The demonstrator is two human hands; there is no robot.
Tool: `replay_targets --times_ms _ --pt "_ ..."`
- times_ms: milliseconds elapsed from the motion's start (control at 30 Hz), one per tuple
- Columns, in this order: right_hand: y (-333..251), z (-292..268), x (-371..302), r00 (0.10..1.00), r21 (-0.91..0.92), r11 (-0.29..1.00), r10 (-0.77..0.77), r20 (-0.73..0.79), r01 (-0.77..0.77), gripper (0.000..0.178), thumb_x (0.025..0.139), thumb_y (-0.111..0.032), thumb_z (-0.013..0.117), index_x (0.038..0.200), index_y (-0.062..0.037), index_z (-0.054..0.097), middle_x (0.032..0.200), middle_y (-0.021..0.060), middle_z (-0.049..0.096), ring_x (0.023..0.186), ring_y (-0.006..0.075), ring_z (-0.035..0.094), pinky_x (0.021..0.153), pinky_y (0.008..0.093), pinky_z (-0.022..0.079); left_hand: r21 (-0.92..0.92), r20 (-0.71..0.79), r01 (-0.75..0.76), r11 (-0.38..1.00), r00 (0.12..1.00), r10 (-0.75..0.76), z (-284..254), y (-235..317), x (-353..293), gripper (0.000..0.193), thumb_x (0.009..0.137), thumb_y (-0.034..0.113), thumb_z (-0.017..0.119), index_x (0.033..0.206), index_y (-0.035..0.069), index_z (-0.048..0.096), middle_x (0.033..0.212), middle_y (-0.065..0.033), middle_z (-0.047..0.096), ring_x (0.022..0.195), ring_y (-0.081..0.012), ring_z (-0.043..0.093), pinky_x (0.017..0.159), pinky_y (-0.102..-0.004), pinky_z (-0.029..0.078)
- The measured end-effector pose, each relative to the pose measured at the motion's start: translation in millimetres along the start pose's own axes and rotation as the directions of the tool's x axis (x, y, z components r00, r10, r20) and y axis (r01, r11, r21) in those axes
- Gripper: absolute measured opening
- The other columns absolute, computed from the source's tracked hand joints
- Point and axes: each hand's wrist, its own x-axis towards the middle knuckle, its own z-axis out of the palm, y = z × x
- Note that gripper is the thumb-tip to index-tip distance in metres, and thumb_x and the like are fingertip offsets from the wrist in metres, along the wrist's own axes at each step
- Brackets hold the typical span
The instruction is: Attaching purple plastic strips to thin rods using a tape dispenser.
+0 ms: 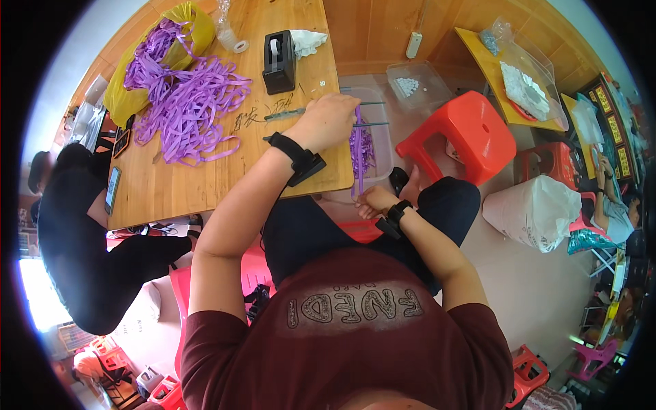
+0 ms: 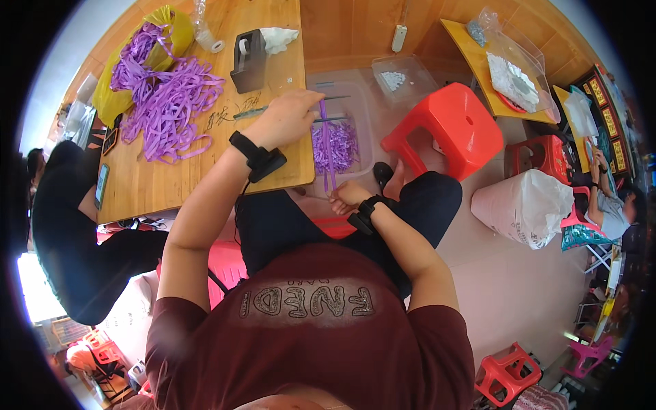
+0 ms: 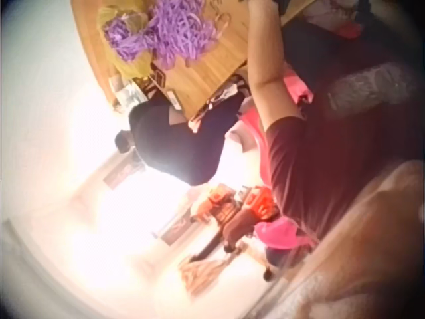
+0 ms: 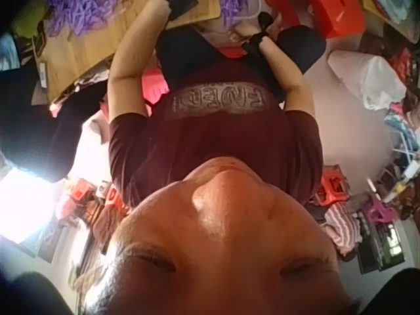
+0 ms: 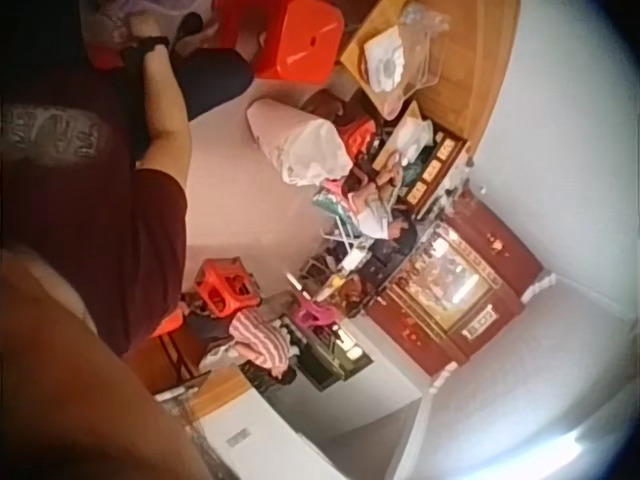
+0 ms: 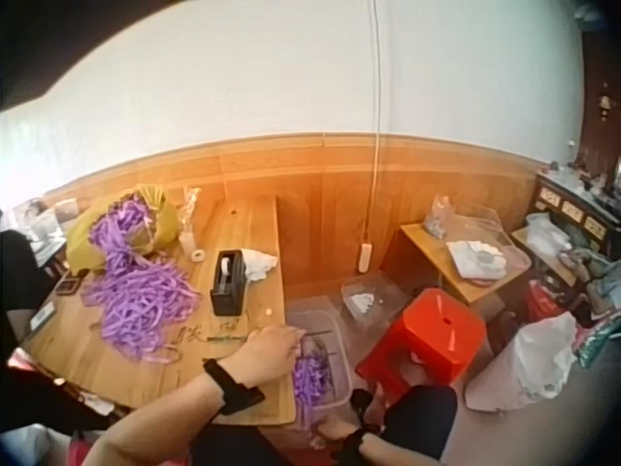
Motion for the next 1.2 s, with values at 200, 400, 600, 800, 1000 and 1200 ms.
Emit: replay_targets --times_ms 200,400,600,800,1000,1200 --pt "-3.1 7.3 -55.6 0.998 -0.026 0.999 0.038 0.051 -0.036 0.028 0.096 -0.025 0.056 0.097 0.0004 0.067 0.076 0.0138 0.069 0.061 0.0238 0.068 0.052 0.0347 0.053 -0.302 -0.055 -0.181 0.936 0.983 0.173 -18.4 61.9 -59.8 0.025 0.094 0.015 0.054 0.112 0.002 0.064 0.111 -0.0171 0.067 0.106 -0.0368 0.062 0.093 -0.0429 0.049" --pt "18.6 12.1 -70.8 0.972 0.153 0.985 0.046 0.228 -0.083 0.032 0.096 -0.029 0.057 0.101 0.0009 0.066 0.079 0.0116 0.069 0.063 0.0212 0.067 0.058 0.0326 0.054 -0.33 0.346 0.265 0.906 0.927 -0.145 81.2 70.0 -137.3 0.029 0.093 0.028 0.062 0.103 0.002 0.068 0.093 -0.0181 0.069 0.088 -0.0327 0.067 0.078 -0.0406 0.052" --pt "21.0 16.0 -74.1 0.948 0.278 0.944 0.092 0.305 -0.181 0.031 0.098 -0.029 0.054 0.101 -0.0001 0.065 0.072 0.0086 0.068 0.062 0.0186 0.067 0.057 0.0301 0.053 -0.432 0.295 0.329 0.84 0.931 -0.213 131.6 48.6 -140.4 0.03 0.092 0.029 0.061 0.089 -0.001 0.062 0.083 -0.0239 0.066 0.08 -0.0415 0.065 0.07 -0.047 0.05" --pt "23.3 13.5 -59.3 0.976 0.433 0.893 0.03 0.215 -0.123 0.031 0.097 -0.034 0.056 0.103 -0.0041 0.065 0.073 0.0056 0.066 0.061 0.0183 0.066 0.055 0.0292 0.053 -0.381 0.173 0.128 0.916 0.983 -0.065 106.5 63.4 -166.1 0.024 0.091 0.022 0.062 0.084 -0.001 0.059 0.08 -0.0232 0.064 0.077 -0.0427 0.063 0.069 -0.049 0.049" --pt "15.4 34.2 -55.1 0.972 -0.126 0.973 -0.205 -0.113 0.191 0.022 0.092 -0.015 0.053 0.098 -0.0029 0.07 0.074 0.0088 0.07 0.057 0.0151 0.064 0.047 0.0293 0.051 -0.417 0.141 0.206 0.885 0.977 -0.161 102.2 67.5 -158.7 0.024 0.091 0.018 0.062 0.108 0.001 0.066 0.088 -0.0202 0.067 0.081 -0.0344 0.067 0.071 -0.0395 0.052" --pt "17.1 29.2 -71.4 0.984 -0.215 0.96 -0.177 0.021 0.177 0.023 0.091 -0.017 0.057 0.1 -0.003 0.072 0.075 0.0085 0.071 0.058 0.0147 0.065 0.048 0.0275 0.05 -0.502 0.353 0.388 0.773 0.908 -0.226 130.4 41.1 -152.5 0.029 0.092 0.018 0.066 0.116 0.002 0.065 0.103 -0.0153 0.067 0.09 -0.0225 0.067 0.077 -0.0342 0.053"
